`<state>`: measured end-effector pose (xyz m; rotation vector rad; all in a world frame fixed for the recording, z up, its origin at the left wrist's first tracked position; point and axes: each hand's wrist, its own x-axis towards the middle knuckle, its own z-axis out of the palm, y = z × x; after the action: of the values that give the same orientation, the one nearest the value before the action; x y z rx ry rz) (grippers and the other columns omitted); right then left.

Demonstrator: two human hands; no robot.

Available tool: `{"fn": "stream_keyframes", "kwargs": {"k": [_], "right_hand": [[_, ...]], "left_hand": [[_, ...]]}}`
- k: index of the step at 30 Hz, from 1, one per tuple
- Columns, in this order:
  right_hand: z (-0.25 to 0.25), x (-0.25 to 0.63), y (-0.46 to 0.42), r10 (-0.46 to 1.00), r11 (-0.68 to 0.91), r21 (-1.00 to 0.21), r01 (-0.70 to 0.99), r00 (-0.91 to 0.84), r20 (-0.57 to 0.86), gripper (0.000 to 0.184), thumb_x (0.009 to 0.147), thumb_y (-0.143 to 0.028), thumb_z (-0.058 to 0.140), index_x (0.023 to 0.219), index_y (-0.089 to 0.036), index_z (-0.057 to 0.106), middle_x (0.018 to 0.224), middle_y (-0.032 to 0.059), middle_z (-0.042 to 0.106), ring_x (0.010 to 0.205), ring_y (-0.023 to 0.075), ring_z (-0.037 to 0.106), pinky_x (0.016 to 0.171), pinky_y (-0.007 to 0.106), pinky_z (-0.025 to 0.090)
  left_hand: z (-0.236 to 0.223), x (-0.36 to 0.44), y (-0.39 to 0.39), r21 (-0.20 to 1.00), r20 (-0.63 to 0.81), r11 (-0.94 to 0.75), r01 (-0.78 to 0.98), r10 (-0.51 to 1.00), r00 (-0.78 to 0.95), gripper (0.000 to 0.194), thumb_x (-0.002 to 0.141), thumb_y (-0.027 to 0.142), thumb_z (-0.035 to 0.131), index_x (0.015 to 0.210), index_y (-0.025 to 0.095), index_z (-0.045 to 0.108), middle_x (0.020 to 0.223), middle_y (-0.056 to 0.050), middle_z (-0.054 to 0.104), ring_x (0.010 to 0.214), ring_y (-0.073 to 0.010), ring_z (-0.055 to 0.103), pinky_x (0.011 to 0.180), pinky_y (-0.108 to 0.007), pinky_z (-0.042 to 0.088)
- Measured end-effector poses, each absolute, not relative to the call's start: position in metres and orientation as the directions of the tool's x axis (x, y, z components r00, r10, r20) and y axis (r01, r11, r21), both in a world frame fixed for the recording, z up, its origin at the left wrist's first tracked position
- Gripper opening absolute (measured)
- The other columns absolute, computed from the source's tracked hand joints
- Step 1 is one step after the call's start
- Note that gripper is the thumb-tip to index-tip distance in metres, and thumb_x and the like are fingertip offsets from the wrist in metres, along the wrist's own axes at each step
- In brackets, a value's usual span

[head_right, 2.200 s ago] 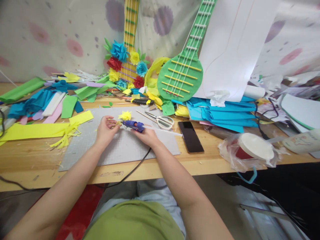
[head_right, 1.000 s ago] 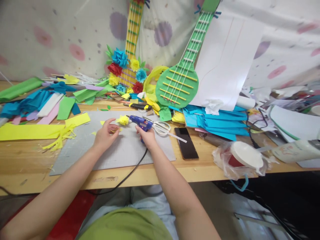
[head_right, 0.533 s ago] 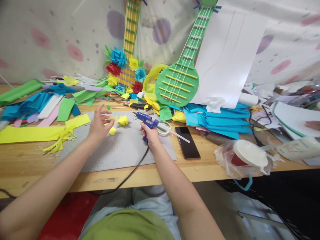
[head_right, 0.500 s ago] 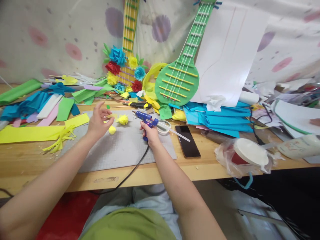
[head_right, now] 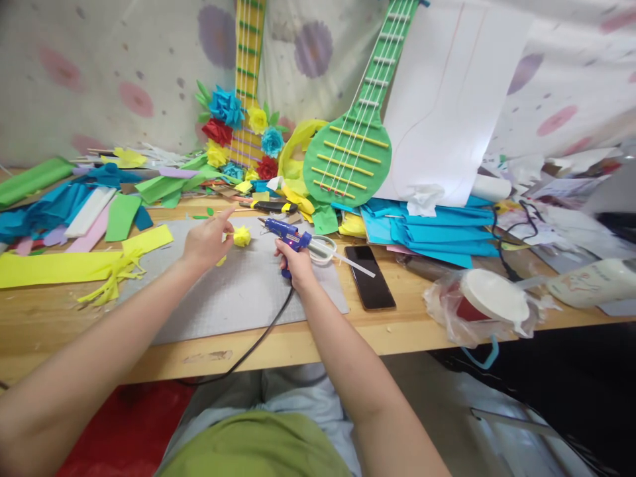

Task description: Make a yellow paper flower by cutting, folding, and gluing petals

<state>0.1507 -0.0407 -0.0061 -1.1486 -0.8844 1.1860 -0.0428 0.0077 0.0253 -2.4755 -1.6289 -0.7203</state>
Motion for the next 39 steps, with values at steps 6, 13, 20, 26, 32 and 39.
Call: {"fn": "stream_keyframes", "kwargs": {"k": [6,13,20,26,32,39], "right_hand": [[-0.005,0.151,-0.041,0.98,-0.01,-0.979,-0.206,0.193,-0.05,0.029,0.061,-0.045,0.063,0.06,-0.017,0.052,0.057,-0.0029,0.057,0.034,0.0031,0.039,0.033,0.019,0.028],[-0.004,0.15,-0.042,0.98,-0.006,-0.969,-0.245,0.189,-0.054,0.029,0.059,-0.043,0.065,0.059,-0.016,0.053,0.056,-0.0032,0.056,0.034,0.0027,0.038,0.032,0.018,0.027],[-0.004,0.15,-0.042,0.979,-0.007,-0.973,-0.23,0.195,-0.053,0.029,0.06,-0.043,0.064,0.059,-0.017,0.053,0.056,-0.0032,0.056,0.034,0.0027,0.039,0.033,0.018,0.027],[-0.007,0.15,-0.041,0.98,-0.001,-0.975,-0.222,0.195,-0.046,0.029,0.061,-0.044,0.063,0.061,-0.017,0.053,0.057,-0.0031,0.057,0.034,0.003,0.039,0.032,0.018,0.027],[-0.007,0.15,-0.041,0.98,0.003,-0.974,-0.228,0.192,-0.042,0.028,0.06,-0.043,0.064,0.062,-0.017,0.053,0.057,-0.0035,0.056,0.034,0.003,0.038,0.033,0.019,0.028],[-0.005,0.15,-0.042,0.978,-0.007,-0.977,-0.212,0.202,-0.051,0.028,0.06,-0.044,0.064,0.061,-0.017,0.053,0.056,-0.0035,0.056,0.034,0.0026,0.039,0.032,0.018,0.027]], "left_hand": [[0.019,-0.043,0.014,0.102,0.418,-0.41,0.906,0.844,0.335,0.057,0.075,0.013,0.043,0.131,0.018,0.037,0.092,-0.007,0.064,0.094,-0.0214,0.055,0.078,-0.03,0.042],[0.016,-0.041,0.015,0.088,0.404,-0.441,0.893,0.835,0.373,0.056,0.076,0.012,0.04,0.132,0.016,0.037,0.091,-0.009,0.064,0.092,-0.0231,0.056,0.078,-0.032,0.041],[0.015,-0.039,0.013,0.025,0.369,-0.441,0.897,0.838,0.402,0.053,0.076,0.012,0.04,0.129,0.017,0.042,0.089,-0.011,0.064,0.09,-0.0244,0.057,0.076,-0.033,0.041],[0.017,-0.042,0.005,0.016,0.319,-0.473,0.881,0.837,0.444,0.063,0.069,0.01,0.044,0.131,0.019,0.038,0.099,-0.009,0.063,0.097,-0.0249,0.054,0.081,-0.035,0.04],[0.023,-0.049,-0.005,0.161,0.348,-0.461,0.873,0.854,0.386,0.078,0.061,0.01,0.049,0.135,0.018,0.028,0.108,-0.006,0.061,0.102,-0.0253,0.05,0.085,-0.036,0.041],[0.018,-0.051,-0.004,0.258,0.325,-0.528,0.809,0.836,0.441,0.083,0.058,0.006,0.047,0.137,0.018,0.024,0.11,-0.004,0.061,0.106,-0.0242,0.048,0.093,-0.036,0.038]]}}
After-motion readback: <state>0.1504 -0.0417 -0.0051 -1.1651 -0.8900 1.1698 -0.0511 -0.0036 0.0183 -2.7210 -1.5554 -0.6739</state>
